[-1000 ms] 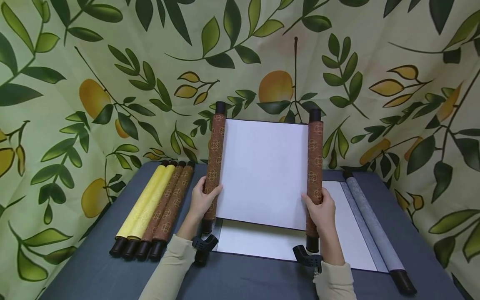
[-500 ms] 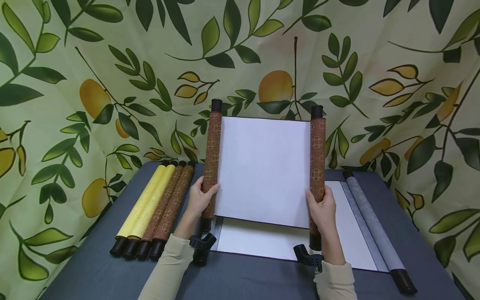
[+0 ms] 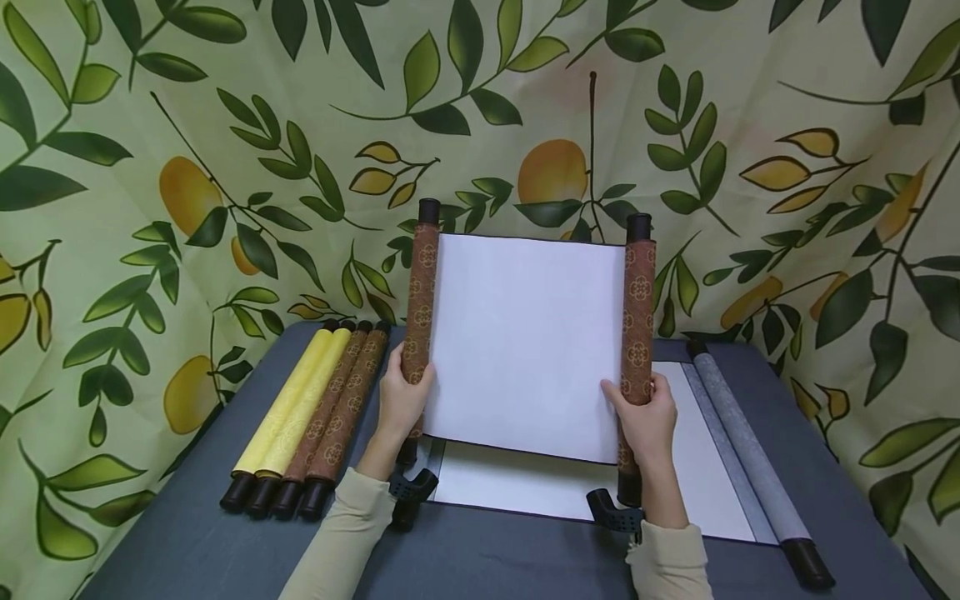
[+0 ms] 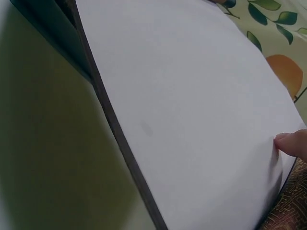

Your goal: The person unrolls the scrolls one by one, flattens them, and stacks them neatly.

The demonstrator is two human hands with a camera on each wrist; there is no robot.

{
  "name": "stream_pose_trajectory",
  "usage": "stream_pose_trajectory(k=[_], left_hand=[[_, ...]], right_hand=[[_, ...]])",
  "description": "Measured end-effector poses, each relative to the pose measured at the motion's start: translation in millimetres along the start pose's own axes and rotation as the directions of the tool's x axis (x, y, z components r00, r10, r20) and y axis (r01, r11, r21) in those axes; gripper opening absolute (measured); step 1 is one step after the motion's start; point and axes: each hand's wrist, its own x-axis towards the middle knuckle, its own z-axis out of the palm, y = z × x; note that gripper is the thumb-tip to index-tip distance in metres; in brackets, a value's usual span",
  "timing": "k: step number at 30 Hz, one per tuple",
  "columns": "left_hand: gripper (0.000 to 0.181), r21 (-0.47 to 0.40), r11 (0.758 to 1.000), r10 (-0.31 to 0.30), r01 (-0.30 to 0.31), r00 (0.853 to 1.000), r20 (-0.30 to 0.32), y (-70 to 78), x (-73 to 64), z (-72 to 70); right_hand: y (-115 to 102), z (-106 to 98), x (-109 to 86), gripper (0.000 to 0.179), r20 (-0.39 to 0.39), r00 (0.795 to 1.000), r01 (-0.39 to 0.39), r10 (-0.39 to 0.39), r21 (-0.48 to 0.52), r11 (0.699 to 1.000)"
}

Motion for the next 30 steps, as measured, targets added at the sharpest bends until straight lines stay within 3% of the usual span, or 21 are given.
stream_pose_trajectory(k=[6,9,19,26,30], left_hand=[[0.082,-0.009,1.0,-0.025,0.025,0.999,-0.022,4.0,-0.7,-2.2],[0.084,-0.021,0.999,-0.028,0.028,0.999,-0.02,2.8,-0.6,-3.0],[0.065,-0.034,0.999,-0.02,0.02,1.0,-0.002,-1.6,2.5,-7.1],[0.051,-0.025,0.995,0.099,-0.1,0.994,-0.047,-5.1,4.2,-8.4],[0.048,-0.029,0.994,0.107,-0.109,0.992,-0.063,-5.1,5.4,-9.6]], right_hand=[[-0.8,-2.0,-0.2,0.071,0.001,1.0,-0.01,0.01,0.009,1.0],[-0.7,-3.1,0.1,0.071,-0.008,1.0,-0.011,0.011,0.004,1.0],[-0.6,-5.9,0.3,0.071,0.008,1.0,-0.012,0.012,0.011,1.0],[-0.5,-9.1,1.5,0.055,-0.02,1.0,0.008,-0.008,-0.007,1.0],[0.3,-10.1,2.9,0.052,-0.036,0.999,0.028,-0.028,-0.007,1.0]])
